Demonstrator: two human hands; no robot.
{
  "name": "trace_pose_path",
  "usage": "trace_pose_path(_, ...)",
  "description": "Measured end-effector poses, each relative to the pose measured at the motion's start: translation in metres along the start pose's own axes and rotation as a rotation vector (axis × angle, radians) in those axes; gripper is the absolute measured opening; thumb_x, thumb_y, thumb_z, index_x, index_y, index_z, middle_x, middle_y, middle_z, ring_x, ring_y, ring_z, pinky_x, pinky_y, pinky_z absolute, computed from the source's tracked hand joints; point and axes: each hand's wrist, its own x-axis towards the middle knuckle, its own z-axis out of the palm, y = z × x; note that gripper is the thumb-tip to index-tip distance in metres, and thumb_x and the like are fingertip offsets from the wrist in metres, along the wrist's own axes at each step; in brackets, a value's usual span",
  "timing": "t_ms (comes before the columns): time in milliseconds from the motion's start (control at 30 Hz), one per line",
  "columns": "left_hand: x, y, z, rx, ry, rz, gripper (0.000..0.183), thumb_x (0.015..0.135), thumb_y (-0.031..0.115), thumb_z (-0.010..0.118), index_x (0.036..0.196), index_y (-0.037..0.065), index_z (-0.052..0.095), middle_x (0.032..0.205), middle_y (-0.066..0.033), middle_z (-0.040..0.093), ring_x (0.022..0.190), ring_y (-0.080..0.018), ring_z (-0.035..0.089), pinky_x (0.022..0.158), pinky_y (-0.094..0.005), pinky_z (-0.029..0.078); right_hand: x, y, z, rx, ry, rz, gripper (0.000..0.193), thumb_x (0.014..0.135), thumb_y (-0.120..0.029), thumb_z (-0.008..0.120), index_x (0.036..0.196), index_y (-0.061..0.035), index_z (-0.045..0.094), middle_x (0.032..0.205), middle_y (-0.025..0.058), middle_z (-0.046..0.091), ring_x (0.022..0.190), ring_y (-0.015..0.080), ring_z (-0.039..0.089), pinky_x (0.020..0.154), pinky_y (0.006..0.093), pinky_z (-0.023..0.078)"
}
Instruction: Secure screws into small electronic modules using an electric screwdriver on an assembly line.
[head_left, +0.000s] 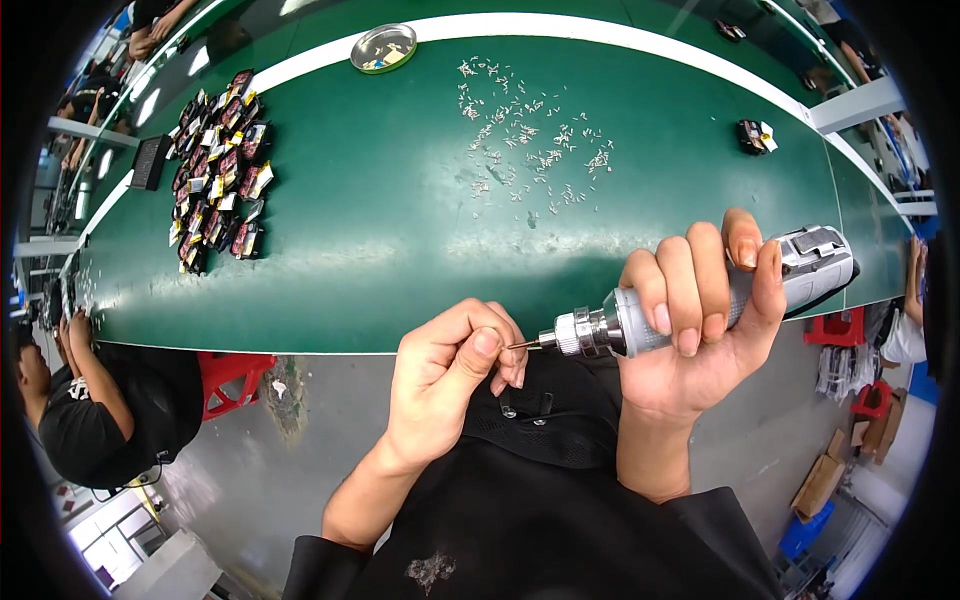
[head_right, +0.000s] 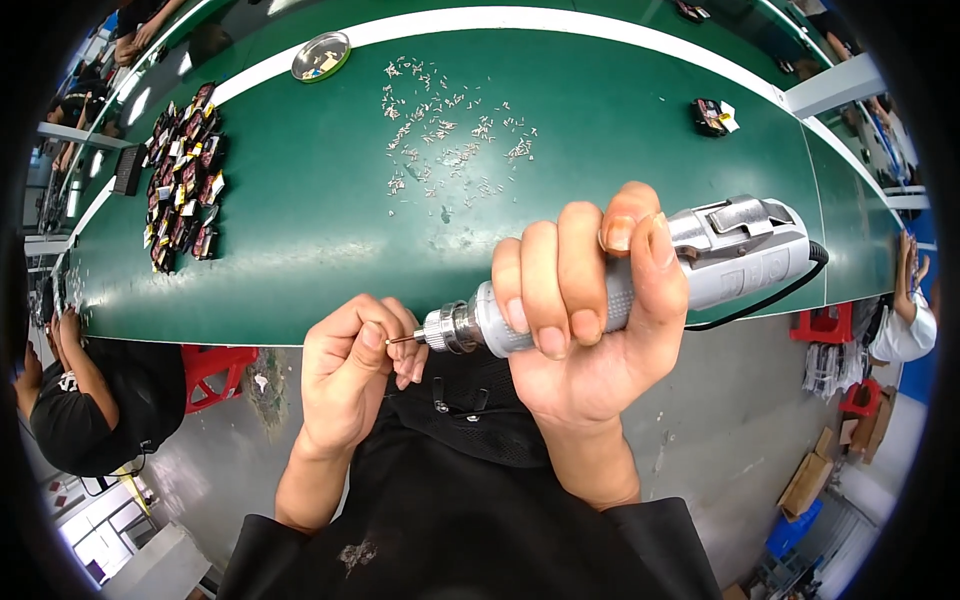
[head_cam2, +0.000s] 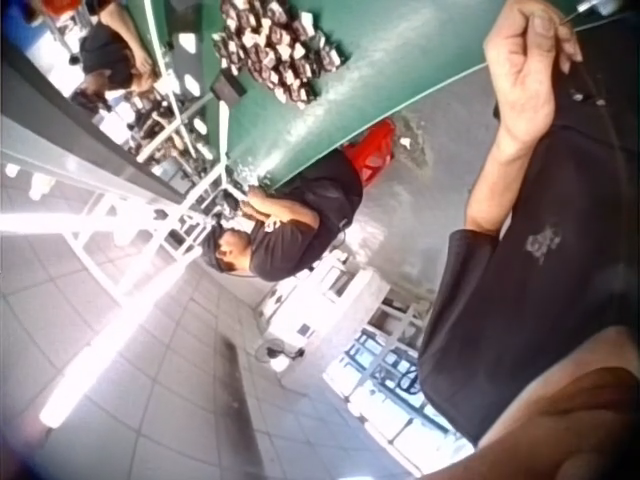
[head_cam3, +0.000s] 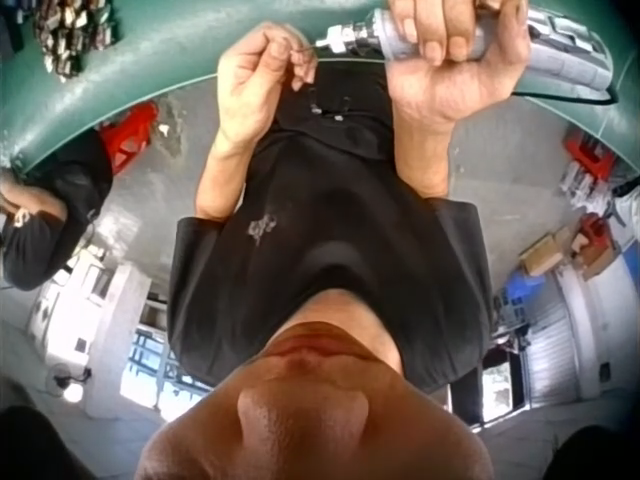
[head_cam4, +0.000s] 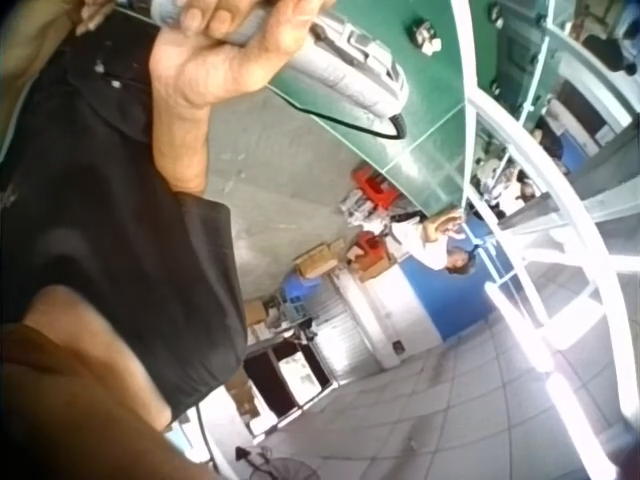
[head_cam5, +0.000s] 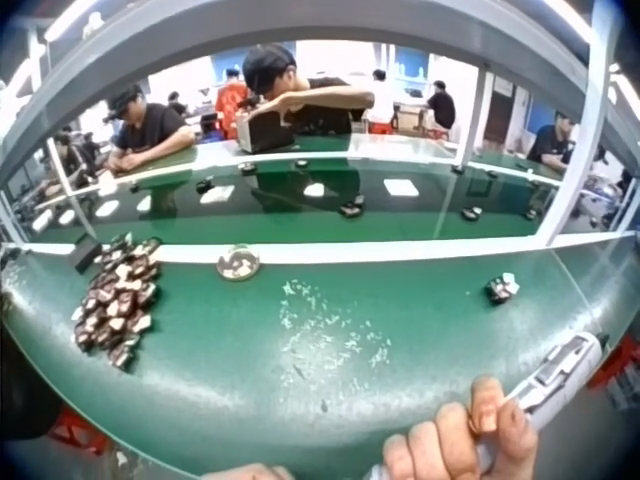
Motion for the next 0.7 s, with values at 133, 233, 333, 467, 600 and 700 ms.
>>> trace_pose_path(133, 0.002, -0.001, 0.001, -0.02, -0.003, -0.015, 0.028, 0.099, 0.02, 0.047, 0.081, -0.001, 0.052, 0.076, -0.0076, 0.054, 0.064, -0.0111, 0.05, 0.057, -0.0227, 0.041, 0.001, 0.0, -0.002, 0.006, -0.001, 0.007, 0.023, 0.099, -0.027, 0.036, 0.088, -0.0106, 0.047, 0.05, -0.0037, 0.035, 0.04, 0.0084, 0.034, 0.049, 0.027, 0.036)
trace_pose_path(233, 0.004, -0.002, 0.0, -0.032, -0.015, -0.021, 0.027, 0.099, 0.019, 0.047, 0.081, -0.001, 0.052, 0.076, -0.0076, 0.054, 0.065, -0.011, 0.05, 0.057, -0.0227, 0.041, 0.002, 0.0, -0.003, 0.006, 0.014, 0.001, 0.023, 0.099, -0.027, 0.035, 0.088, -0.0108, 0.046, 0.05, -0.0038, 0.035, 0.04, 0.0084, 0.034, 0.049, 0.0273, 0.036)
trace_pose_path(333, 0.005, -0.002, 0.0, -0.007, -0.043, -0.013, 0.028, 0.099, 0.019, 0.047, 0.08, -0.001, 0.052, 0.076, -0.007, 0.054, 0.065, -0.0106, 0.05, 0.057, -0.0223, 0.041, 0.002, -0.002, -0.005, -0.01, -0.001, 0.006, 0.022, 0.099, -0.027, 0.034, 0.089, -0.011, 0.045, 0.05, -0.0039, 0.035, 0.04, 0.0084, 0.034, 0.049, 0.0273, 0.037)
trace_pose_path(467, 0.004, 0.003, 0.002, 0.206, 0.026, -0.025, 0.023, 0.096, 0.012, 0.05, 0.078, -0.001, 0.053, 0.074, -0.0054, 0.056, 0.062, -0.0103, 0.05, 0.054, -0.0227, 0.04, 0.0, -0.001, -0.004, -0.042, -0.028, -0.029, 0.021, 0.099, -0.027, 0.034, 0.089, -0.0112, 0.044, 0.05, -0.004, 0.035, 0.039, 0.0086, 0.035, 0.048, 0.027, 0.037)
trace_pose_path(600, 0.008, 0.002, 0.009, 0.65, 0.108, 0.222, 0.015, 0.088, -0.001, 0.056, 0.074, -0.003, 0.053, 0.068, -0.0078, 0.056, 0.057, -0.0144, 0.051, 0.052, -0.0252, 0.04, 0.001, -0.001, -0.007, -0.092, -0.028, -0.039, 0.021, 0.099, -0.026, 0.034, 0.088, -0.0112, 0.043, 0.05, -0.0039, 0.035, 0.039, 0.0086, 0.035, 0.047, 0.0267, 0.037)
trace_pose_path(700, 0.013, -0.002, 0.009, 0.778, 0.076, 0.323, 0.015, 0.087, -0.001, 0.056, 0.074, -0.004, 0.052, 0.066, -0.0101, 0.055, 0.057, -0.0166, 0.051, 0.053, -0.0256, 0.041, 0.002, -0.004, -0.009, -0.094, 0.003, -0.039, 0.02, 0.098, -0.025, 0.034, 0.087, -0.0107, 0.042, 0.05, -0.0037, 0.035, 0.039, 0.0085, 0.034, 0.047, 0.0267, 0.037)
